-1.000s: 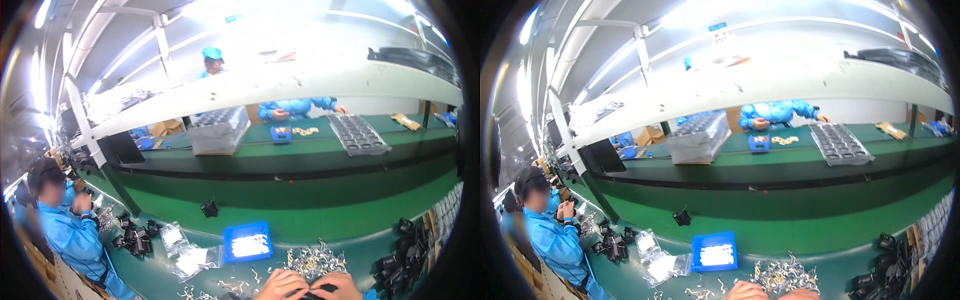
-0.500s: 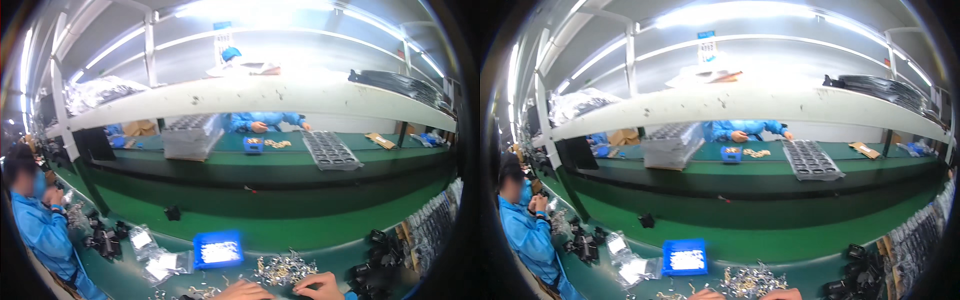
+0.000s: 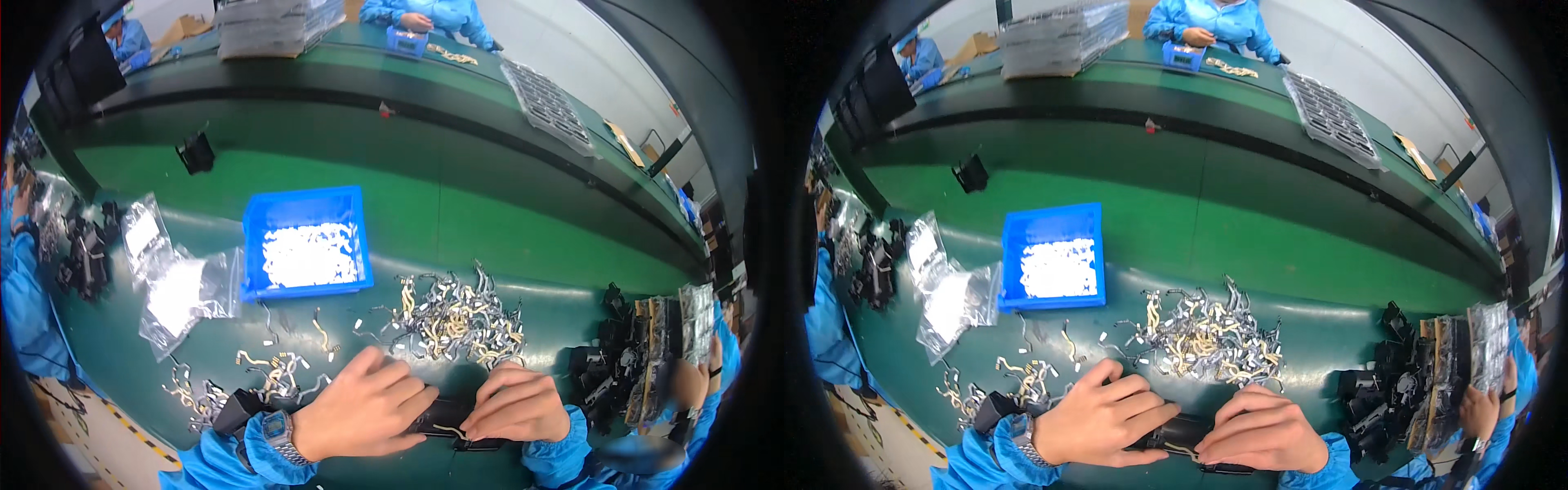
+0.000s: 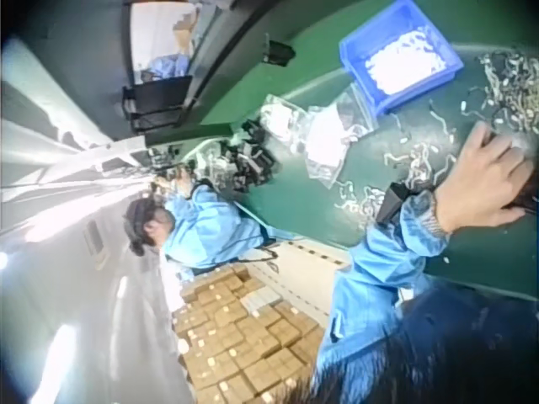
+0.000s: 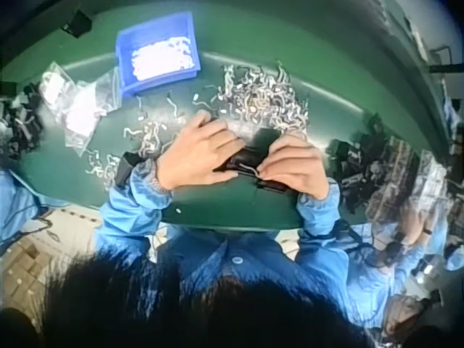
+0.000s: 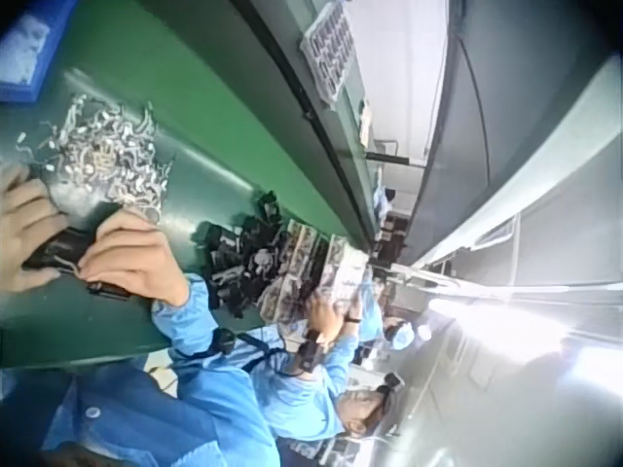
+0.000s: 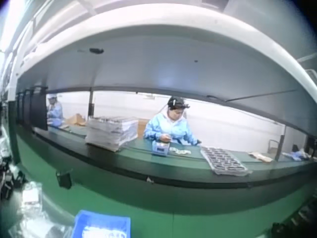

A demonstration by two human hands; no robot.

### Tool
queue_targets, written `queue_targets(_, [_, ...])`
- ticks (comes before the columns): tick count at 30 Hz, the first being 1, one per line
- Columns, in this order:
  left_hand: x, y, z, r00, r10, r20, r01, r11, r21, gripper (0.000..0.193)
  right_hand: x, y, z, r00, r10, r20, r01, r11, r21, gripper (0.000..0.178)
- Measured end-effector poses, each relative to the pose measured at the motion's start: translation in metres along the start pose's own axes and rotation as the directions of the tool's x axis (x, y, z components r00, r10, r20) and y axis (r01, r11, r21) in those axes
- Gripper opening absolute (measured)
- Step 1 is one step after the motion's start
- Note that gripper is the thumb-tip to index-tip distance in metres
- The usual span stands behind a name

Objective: Assembling small electrical or mechanical components at a workstation.

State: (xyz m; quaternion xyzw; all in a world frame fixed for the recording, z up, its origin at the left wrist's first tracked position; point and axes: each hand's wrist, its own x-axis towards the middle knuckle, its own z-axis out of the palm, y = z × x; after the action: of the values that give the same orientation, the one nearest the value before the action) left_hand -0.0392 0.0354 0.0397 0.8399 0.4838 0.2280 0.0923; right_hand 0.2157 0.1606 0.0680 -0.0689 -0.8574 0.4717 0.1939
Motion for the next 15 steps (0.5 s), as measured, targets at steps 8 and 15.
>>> queue_targets(8, [-0.0083,0.0108,0.0041,0.996,-0.08,0.041,0.082,0.996,-0.045,0.067,0.0014,-0.0086,0.0025,0.988,-0.029,0.151,0.042,0.995,-0.085,0.018])
queue_targets(15, [-0.0047,0.0084,0.0063,0.998,-0.063,0.03,0.064,0.997,-0.035,0.067,0.0029,-0.0089,0.0041,0.988,-0.016,0.154,0.033,0.994,-0.108,0.02])
